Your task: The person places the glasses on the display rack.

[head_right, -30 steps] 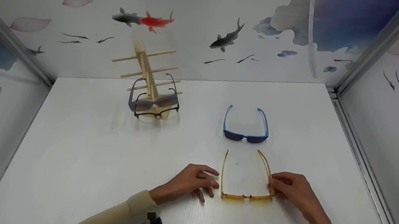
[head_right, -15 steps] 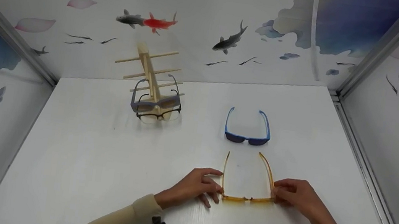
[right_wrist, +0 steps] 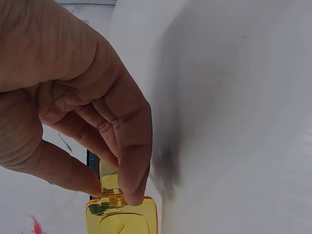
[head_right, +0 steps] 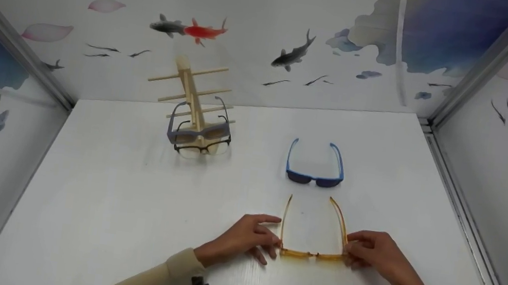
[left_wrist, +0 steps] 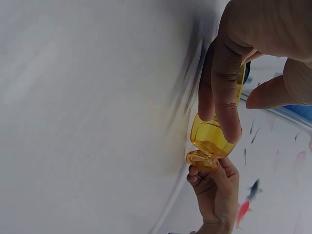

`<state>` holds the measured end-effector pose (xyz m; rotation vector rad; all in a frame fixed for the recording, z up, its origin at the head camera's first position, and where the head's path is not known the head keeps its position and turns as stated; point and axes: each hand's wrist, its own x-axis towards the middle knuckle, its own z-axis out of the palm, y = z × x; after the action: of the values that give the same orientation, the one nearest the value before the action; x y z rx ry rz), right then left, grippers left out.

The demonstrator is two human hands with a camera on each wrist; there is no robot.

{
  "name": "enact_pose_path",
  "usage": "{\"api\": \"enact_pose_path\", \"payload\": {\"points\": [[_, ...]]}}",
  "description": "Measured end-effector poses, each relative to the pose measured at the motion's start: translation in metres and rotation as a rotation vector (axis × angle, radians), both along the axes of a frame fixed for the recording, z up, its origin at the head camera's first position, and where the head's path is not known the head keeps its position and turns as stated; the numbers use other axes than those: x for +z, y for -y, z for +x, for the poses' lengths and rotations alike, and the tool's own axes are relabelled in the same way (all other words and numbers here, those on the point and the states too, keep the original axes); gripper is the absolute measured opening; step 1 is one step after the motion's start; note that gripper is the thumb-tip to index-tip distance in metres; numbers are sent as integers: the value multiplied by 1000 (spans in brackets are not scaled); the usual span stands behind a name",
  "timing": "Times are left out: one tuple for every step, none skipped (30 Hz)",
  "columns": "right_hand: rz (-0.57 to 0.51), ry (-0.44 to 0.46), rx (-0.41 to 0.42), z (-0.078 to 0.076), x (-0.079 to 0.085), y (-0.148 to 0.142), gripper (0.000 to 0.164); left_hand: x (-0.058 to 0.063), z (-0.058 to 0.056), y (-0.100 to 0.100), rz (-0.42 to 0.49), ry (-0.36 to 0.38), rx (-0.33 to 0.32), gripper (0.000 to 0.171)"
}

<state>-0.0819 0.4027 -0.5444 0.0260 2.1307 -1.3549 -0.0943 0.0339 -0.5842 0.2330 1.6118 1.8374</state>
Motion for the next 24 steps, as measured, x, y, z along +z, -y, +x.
{"api": "enact_pose_path", "payload": {"points": [[2, 3, 0, 1, 1, 0, 55, 0, 1, 1, 3, -6, -6, 57], [2, 4, 0, 2, 1, 1, 55, -1, 2, 1, 8, -8, -10, 58], [2, 5, -1, 2, 1, 1, 55, -1, 2, 2, 12, -11, -13, 58], [-2, 4, 1, 3, 1, 2, 56, -1, 3, 3, 17, -14, -14, 58], [-7, 2, 1, 3, 1, 3, 56, -1, 3, 4, 22, -14, -16, 58], [-9, -1, 1, 4, 2, 3, 56, -1, 4, 5, 27, -15, -17, 58], [-11, -3, -1, 4, 2, 4, 56, -1, 4, 7, 29, -18, -18, 58], [-13, -5, -1, 4, 2, 5, 56, -1, 4, 8, 26, -24, -17, 58], [-16, -10, 2, 5, 3, 5, 56, -1, 4, 10, 23, -31, -17, 58], [-20, -13, 5, 5, 3, 6, 56, 0, 4, 11, 18, -37, -16, 57], [-20, -13, 5, 5, 4, 8, 57, 1, 4, 13, 14, -41, -14, 57], [-17, -15, 5, 5, 5, 9, 57, 1, 4, 15, 10, -48, -11, 56], [-16, -18, 8, 5, 6, 11, 57, 2, 4, 16, 6, -54, -8, 55], [-14, -24, 13, 5, 7, 13, 57, 2, 4, 18, 5, -56, -3, 55], [-9, -27, 13, 5, 8, 15, 56, 3, 4, 20, 5, -59, 3, 54], [-1, -26, 7, 5, 9, 18, 56, 3, 4, 21, 7, -61, 11, 53], [7, -29, 6, 5, 10, 20, 56, 3, 4, 23, 10, -63, 19, 53], [12, -35, 7, 4, 10, 23, 55, 4, 4, 25, 13, -66, 26, 52], [15, -41, 9, 3, 11, 25, 54, 4, 3, 27, 16, -65, 32, 52], [17, -43, 8, 2, 11, 28, 54, 5, 3, 29, 17, -67, 40, 52], [17, -43, 6, 1, 12, 30, 53, 6, 3, 31, 17, -68, 47, 51], [12, -45, 8, 1, 13, 32, 53, 7, 3, 33, 17, -69, 52, 51], [2, -47, 11, 0, 13, 34, 53, 8, 3, 35, 15, -73, 56, 51], [-7, -46, 11, -1, 13, 36, 53, 9, 3, 37, 11, -76, 59, 51]]}}
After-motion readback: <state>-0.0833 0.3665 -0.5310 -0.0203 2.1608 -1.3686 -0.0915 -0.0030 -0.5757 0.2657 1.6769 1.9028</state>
